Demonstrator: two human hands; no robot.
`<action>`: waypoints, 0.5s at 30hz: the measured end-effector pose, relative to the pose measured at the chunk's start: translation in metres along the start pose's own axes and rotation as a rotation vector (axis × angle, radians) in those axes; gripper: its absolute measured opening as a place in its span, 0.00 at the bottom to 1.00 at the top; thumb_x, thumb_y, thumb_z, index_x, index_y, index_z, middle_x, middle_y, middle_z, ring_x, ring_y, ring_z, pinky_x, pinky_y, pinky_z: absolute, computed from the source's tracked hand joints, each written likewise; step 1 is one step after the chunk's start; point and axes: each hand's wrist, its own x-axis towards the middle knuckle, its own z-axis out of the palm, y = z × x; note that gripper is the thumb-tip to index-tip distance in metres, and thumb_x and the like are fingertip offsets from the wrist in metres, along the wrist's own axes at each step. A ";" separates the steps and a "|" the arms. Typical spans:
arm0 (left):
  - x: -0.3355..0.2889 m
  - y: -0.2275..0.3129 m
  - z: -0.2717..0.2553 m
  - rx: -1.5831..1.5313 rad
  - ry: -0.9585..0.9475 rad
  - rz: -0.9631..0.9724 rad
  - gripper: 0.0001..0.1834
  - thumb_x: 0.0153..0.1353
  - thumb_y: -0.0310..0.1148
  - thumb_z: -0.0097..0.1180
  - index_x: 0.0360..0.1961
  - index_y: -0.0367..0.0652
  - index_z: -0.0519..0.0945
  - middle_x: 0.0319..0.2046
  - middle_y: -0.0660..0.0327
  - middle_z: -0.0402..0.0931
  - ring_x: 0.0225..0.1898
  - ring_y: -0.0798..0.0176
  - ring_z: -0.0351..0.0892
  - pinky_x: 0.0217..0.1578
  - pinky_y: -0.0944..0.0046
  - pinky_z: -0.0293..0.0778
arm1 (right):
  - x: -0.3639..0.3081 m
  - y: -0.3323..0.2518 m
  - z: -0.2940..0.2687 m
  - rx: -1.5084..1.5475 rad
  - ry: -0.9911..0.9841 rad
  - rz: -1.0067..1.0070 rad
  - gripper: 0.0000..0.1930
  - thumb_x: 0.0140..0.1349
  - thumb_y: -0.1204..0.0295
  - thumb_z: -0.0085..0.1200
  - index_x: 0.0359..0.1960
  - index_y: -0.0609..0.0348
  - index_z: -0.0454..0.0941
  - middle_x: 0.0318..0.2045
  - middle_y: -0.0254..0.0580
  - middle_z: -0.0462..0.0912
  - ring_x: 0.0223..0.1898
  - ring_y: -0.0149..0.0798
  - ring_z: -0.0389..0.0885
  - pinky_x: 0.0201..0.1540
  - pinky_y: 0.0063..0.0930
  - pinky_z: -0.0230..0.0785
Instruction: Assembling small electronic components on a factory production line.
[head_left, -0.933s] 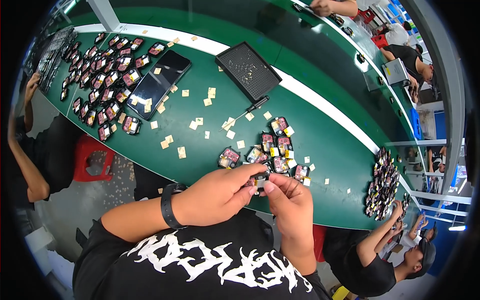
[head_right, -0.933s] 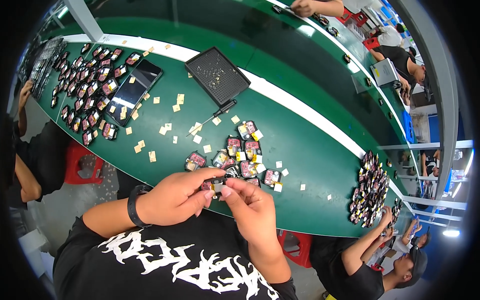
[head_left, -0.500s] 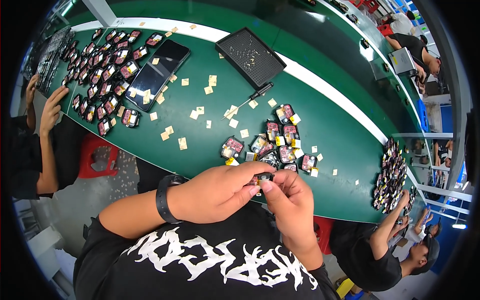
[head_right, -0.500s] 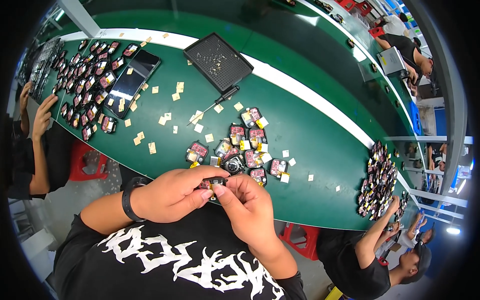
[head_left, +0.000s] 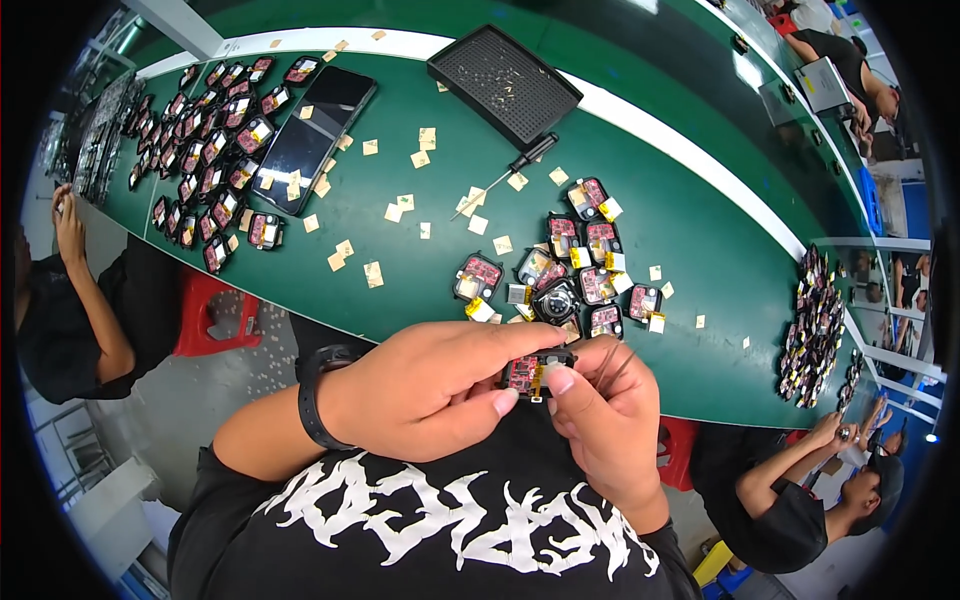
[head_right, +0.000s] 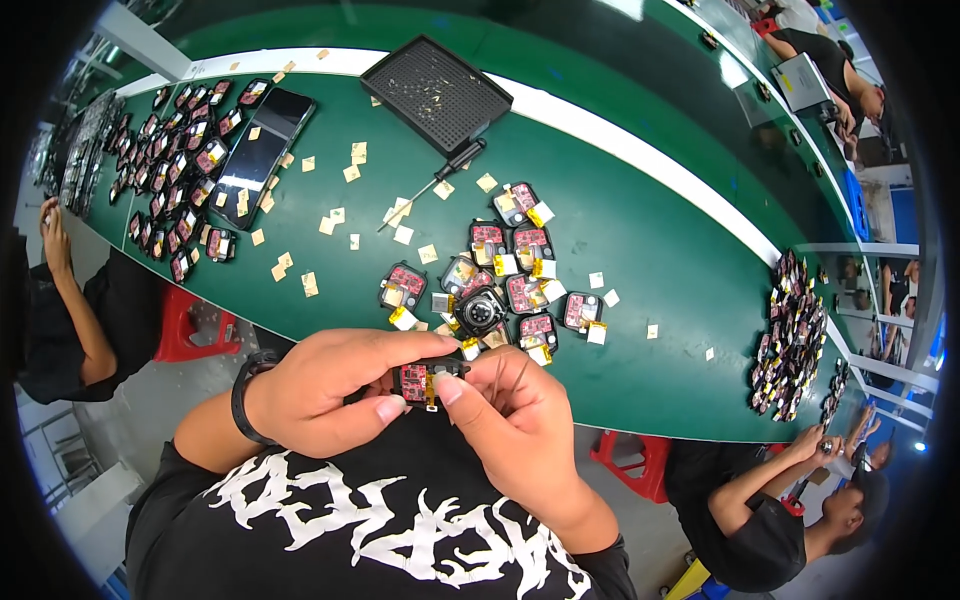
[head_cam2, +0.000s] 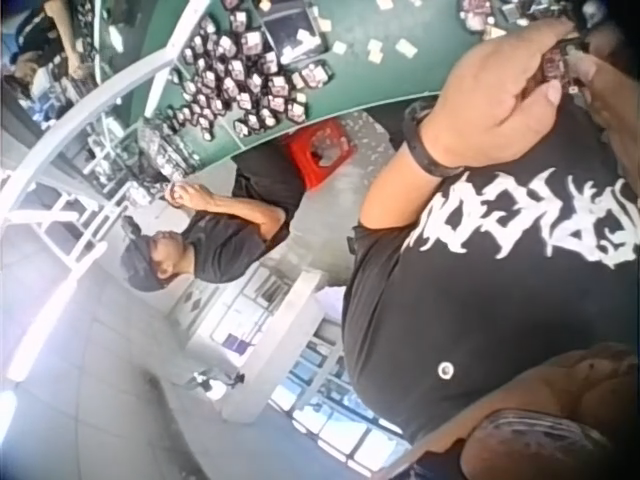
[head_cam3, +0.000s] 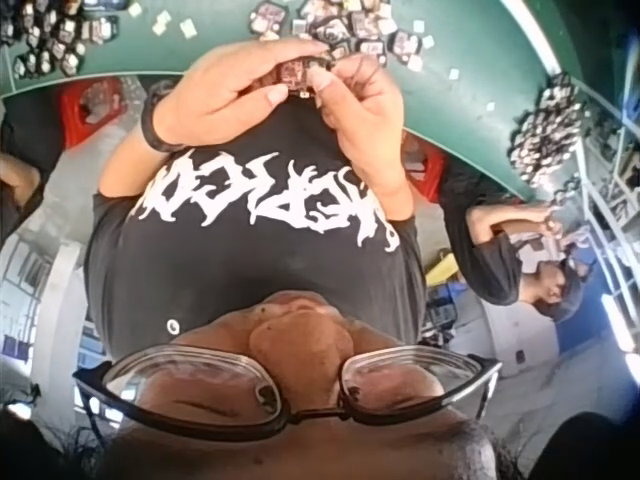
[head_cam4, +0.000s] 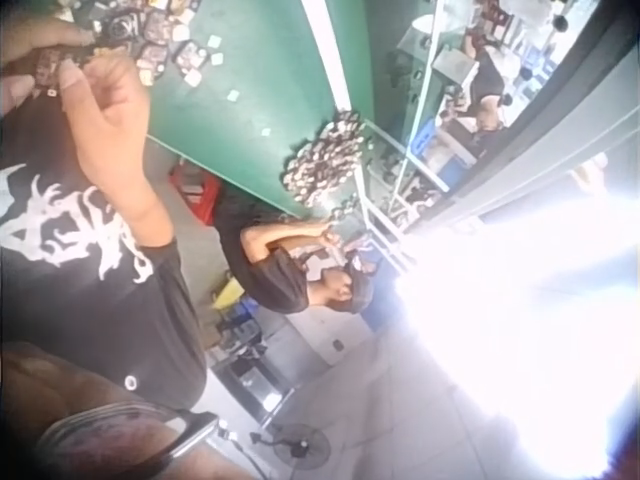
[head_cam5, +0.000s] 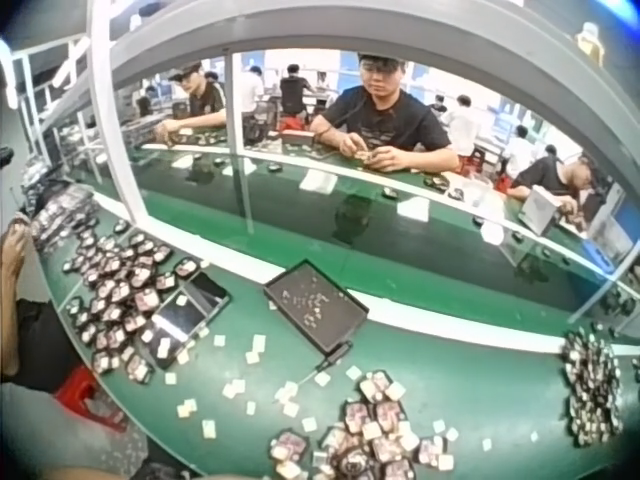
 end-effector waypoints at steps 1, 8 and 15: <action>-0.001 0.000 0.002 -0.001 -0.004 -0.001 0.28 0.64 0.25 0.54 0.66 0.31 0.71 0.33 0.56 0.81 0.27 0.61 0.79 0.34 0.63 0.76 | -0.001 0.001 0.001 0.002 0.003 0.000 0.06 0.69 0.78 0.60 0.36 0.60 0.75 0.28 0.26 0.76 0.26 0.16 0.67 0.26 0.15 0.57; -0.001 -0.015 0.013 0.080 0.128 0.093 0.23 0.62 0.24 0.62 0.60 0.35 0.78 0.36 0.55 0.84 0.30 0.60 0.84 0.32 0.63 0.77 | -0.004 0.000 0.002 -0.090 -0.053 -0.046 0.04 0.69 0.80 0.59 0.37 0.62 0.76 0.28 0.25 0.77 0.25 0.13 0.65 0.25 0.13 0.55; -0.002 -0.012 0.001 -0.138 -0.056 -0.101 0.19 0.68 0.25 0.56 0.59 0.35 0.80 0.35 0.56 0.84 0.23 0.68 0.82 0.26 0.66 0.76 | -0.005 -0.003 0.004 -0.185 -0.085 -0.069 0.05 0.68 0.82 0.59 0.36 0.63 0.75 0.28 0.26 0.76 0.25 0.12 0.66 0.23 0.12 0.55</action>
